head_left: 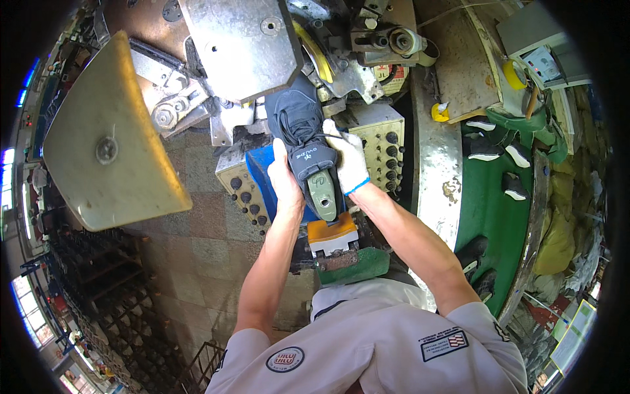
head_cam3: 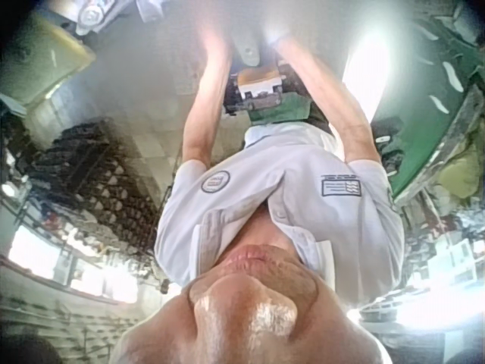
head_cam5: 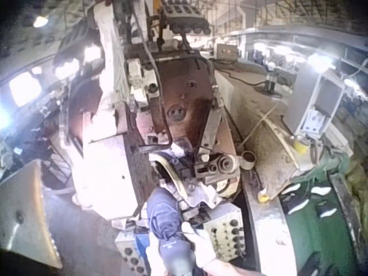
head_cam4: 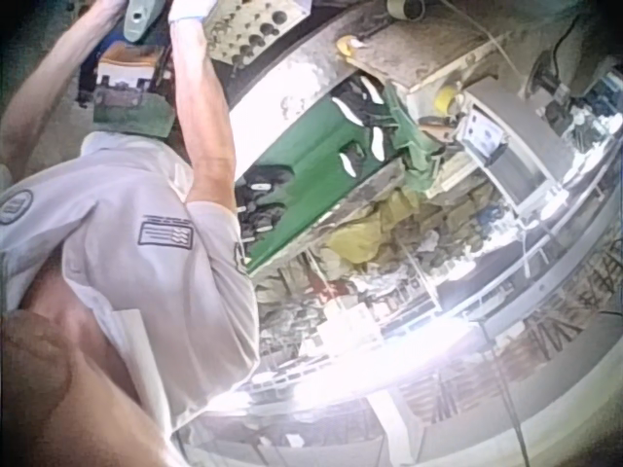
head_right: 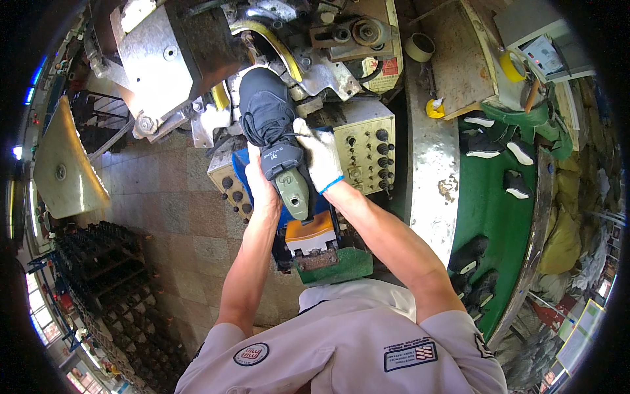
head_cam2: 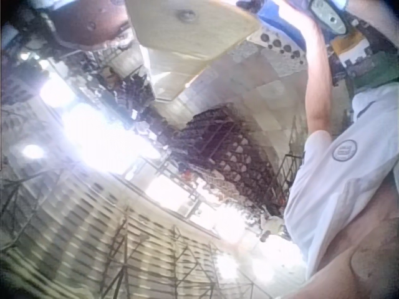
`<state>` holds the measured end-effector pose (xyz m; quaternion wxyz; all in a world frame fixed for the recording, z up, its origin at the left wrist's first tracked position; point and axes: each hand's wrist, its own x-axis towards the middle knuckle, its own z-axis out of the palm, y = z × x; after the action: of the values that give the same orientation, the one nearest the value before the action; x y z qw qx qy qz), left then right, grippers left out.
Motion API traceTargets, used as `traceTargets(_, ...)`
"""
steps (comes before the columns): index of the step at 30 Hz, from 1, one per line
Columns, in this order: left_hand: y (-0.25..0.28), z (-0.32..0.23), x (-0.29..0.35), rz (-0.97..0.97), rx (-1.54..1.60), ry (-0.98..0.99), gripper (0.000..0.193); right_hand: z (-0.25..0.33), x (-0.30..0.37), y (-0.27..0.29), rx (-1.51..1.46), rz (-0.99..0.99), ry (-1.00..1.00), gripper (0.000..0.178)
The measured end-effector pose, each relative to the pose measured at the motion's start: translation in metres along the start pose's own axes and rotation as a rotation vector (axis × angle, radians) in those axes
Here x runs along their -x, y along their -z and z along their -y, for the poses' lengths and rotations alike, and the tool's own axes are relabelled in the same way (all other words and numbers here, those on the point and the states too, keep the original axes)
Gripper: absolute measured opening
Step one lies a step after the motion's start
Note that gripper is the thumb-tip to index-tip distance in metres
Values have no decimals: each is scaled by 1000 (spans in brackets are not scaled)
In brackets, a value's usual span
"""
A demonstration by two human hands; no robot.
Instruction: The person picks up shoe uppers from a conveyor belt, fits each one onto a lasting machine to shape the heel and toe, and returns the processed shoes to the conveyor belt.
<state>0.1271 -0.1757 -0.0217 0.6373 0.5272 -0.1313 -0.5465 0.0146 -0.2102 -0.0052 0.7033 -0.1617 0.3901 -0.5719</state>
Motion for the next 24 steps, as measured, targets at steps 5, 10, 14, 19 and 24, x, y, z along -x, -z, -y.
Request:
traceTargets(5,-2,-5,7,68,7,-20,54,12,9,3,174,119,55,19)
traceTargets(10,2,-12,6,95,-125,-23,62,15,7,7,279,163,91,35)
traceTargets(14,10,-23,23,-154,-325,-5,69,43,33,51,384,31,-42,49)
traceTargets(19,-3,-35,83,-13,-425,-436,62,75,80,205,-20,-110,22,57)
traceTargets(24,-60,-32,118,-111,-889,-529,68,110,146,314,262,-524,-48,60)
